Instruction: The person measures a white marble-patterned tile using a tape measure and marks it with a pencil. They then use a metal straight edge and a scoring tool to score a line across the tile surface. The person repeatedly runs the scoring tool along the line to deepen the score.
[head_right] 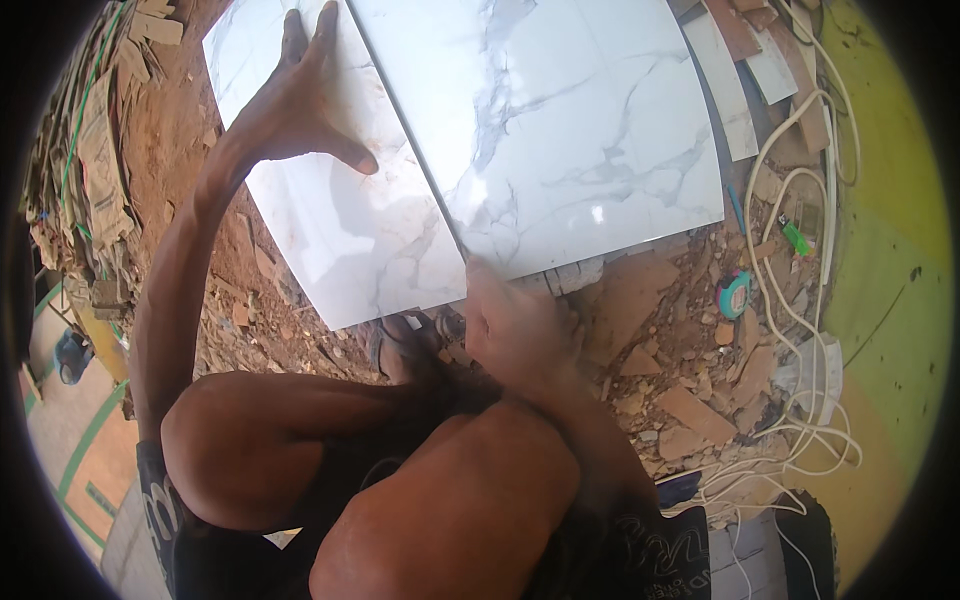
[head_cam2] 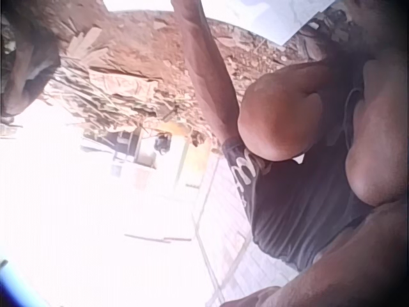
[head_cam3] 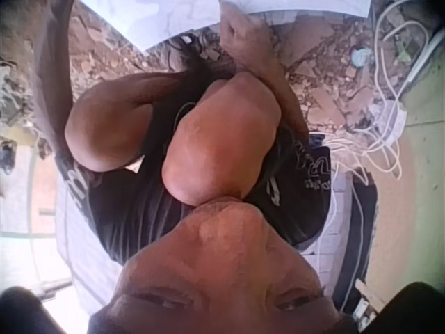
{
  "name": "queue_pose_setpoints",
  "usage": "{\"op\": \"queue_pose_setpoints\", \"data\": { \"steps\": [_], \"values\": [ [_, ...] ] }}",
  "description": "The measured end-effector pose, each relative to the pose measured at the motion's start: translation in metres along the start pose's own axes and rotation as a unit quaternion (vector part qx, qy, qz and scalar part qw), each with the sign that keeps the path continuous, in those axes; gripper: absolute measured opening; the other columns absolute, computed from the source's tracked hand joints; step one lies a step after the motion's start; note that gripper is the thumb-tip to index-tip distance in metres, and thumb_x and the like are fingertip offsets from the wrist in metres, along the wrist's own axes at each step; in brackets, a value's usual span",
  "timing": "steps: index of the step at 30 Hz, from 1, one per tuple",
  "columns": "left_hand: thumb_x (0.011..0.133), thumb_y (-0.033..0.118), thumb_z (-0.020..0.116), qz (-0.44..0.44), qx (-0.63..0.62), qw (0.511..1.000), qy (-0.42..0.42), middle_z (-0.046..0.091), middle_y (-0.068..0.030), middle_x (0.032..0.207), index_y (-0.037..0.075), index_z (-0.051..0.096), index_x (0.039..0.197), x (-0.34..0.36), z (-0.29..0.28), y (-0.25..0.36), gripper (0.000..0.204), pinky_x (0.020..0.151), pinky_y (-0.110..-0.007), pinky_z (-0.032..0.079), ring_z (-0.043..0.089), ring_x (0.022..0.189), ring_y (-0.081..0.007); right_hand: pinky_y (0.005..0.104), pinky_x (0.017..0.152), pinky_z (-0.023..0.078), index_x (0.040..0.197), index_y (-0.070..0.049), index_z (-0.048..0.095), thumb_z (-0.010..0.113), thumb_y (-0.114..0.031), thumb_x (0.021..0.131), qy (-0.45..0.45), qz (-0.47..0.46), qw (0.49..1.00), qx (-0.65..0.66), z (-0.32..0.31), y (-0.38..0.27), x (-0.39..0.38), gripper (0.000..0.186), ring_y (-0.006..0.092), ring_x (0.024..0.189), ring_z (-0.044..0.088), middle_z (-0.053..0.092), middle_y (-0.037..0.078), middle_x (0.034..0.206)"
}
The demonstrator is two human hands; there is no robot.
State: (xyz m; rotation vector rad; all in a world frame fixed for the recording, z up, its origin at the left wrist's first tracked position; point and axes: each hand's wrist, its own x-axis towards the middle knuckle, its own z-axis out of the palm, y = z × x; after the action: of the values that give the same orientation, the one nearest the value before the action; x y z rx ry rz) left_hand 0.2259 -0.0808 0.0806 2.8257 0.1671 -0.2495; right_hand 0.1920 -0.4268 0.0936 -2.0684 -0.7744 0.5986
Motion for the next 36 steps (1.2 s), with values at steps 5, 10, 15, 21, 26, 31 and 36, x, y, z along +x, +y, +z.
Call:
{"op": "queue_pose_setpoints", "data": {
  "steps": [5,10,15,21,26,31,36],
  "values": [
    [0.035,0.055,0.103,0.0,-0.002,1.0,0.003,0.008,-0.0366,0.166,0.012,-0.003,0.166,0.004,0.001,-0.001,0.174,0.121,-0.067,0.026,-0.001,0.153,-0.0568,0.0459,0.055,0.053,0.112,0.0,0.065,0.065,-0.005,0.089,0.03,-0.034,0.999,0.01,0.006,0.005,0.013,0.024,0.0378,0.059,0.066,0.062,0.017,0.066],
    [0.032,0.059,0.102,-0.006,0.003,1.0,0.003,0.009,-0.0394,0.164,0.009,0.0,0.165,0.004,0.001,-0.002,0.175,0.122,-0.065,0.025,0.0,0.154,-0.0563,0.0463,0.056,0.054,0.112,0.001,0.065,0.065,-0.005,0.089,-0.022,0.003,1.0,-0.015,0.001,0.004,0.006,0.024,0.0378,0.062,0.067,0.064,0.018,0.072],
    [0.029,0.062,0.101,-0.011,0.004,1.0,-0.001,0.01,-0.0422,0.162,0.005,0.003,0.165,0.003,0.003,-0.002,0.177,0.122,-0.063,0.025,0.001,0.154,-0.0559,0.0464,0.057,0.054,0.112,0.002,0.064,0.063,-0.003,0.09,-0.004,-0.023,1.0,-0.001,0.002,0.005,0.018,0.023,0.0362,0.064,0.068,0.066,0.019,0.078],
    [0.025,0.066,0.099,-0.023,0.008,1.0,0.002,0.012,-0.0455,0.16,0.001,0.007,0.164,0.005,0.002,-0.002,0.179,0.123,-0.061,0.025,0.003,0.154,-0.0553,0.046,0.057,0.056,0.115,0.001,0.064,0.06,-0.001,0.091,-0.002,-0.025,1.0,-0.006,0.004,0.002,0.024,0.024,0.0368,0.063,0.069,0.067,0.019,0.078],
    [0.031,0.066,0.1,-0.038,-0.019,0.999,-0.018,0.002,-0.0429,0.163,0.003,-0.002,0.164,0.003,0.002,0.0,0.179,0.123,-0.062,0.022,-0.007,0.154,-0.055,0.0351,0.043,0.043,0.101,0.007,0.068,0.063,0.009,0.091,0.035,-0.071,0.996,-0.033,0.004,0.009,0.016,0.011,0.0255,0.045,0.06,0.057,0.013,0.056],
    [0.022,0.068,0.098,-0.034,0.0,0.999,-0.01,0.006,-0.0501,0.158,-0.007,0.009,0.162,0.004,0.001,-0.001,0.182,0.124,-0.061,0.02,0.0,0.152,-0.0581,0.0333,0.048,0.045,0.114,0.005,0.066,0.063,-0.005,0.098,0.11,-0.065,0.988,0.084,0.006,0.006,0.075,0.019,0.0207,0.048,0.059,0.061,0.012,0.061],
    [0.023,0.066,0.1,-0.046,-0.001,0.999,-0.019,0.004,-0.0515,0.157,-0.006,0.006,0.162,0.009,-0.003,0.003,0.183,0.125,-0.061,0.019,0.0,0.152,-0.0579,0.0253,0.053,0.038,0.121,0.003,0.066,0.06,-0.02,0.106,0.122,0.091,0.926,0.346,-0.047,-0.002,0.078,0.028,0.0073,0.054,0.046,0.059,0.001,0.063]
  ]
}}
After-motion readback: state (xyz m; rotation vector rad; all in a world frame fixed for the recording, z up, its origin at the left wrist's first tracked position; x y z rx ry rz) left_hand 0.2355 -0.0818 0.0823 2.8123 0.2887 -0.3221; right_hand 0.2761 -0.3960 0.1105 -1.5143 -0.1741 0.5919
